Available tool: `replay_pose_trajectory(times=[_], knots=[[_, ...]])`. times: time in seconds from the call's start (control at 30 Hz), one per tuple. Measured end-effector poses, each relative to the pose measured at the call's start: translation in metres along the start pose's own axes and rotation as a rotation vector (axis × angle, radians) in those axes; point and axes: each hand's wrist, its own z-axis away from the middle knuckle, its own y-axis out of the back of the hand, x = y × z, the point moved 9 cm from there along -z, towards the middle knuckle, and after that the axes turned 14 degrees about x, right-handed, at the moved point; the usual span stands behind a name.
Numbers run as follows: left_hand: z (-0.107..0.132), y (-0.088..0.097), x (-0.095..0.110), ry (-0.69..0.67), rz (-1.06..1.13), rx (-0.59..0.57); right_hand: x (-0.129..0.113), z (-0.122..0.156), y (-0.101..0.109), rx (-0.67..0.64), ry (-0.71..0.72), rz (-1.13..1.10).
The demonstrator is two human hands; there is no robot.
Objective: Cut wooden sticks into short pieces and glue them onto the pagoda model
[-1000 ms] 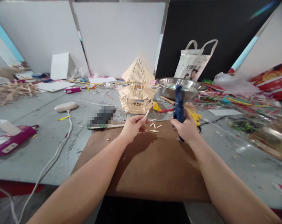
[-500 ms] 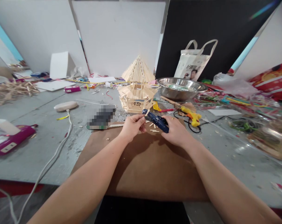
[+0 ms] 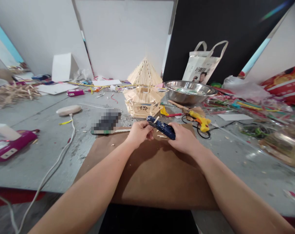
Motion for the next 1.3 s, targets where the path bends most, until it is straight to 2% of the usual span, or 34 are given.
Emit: replay_pose_trajectory(times=[0.57,0.97,1.3], knots=[[0.0004,0.0018,-0.0049,0.074,-0.042,0.017,0.0058,0.0027,-0.0065,-0.07,-0.057,0.005],[-0.0007,0.0035,-0.0043,0.053,-0.074,0.024,0.0029,0.0035,-0.0057,-0.07,-0.044,0.071],[-0.0008,0.0042,-0.0063,0.032,-0.245,0.048,0.0036,0.0059,-0.0076,-0.122,-0.104,0.075]])
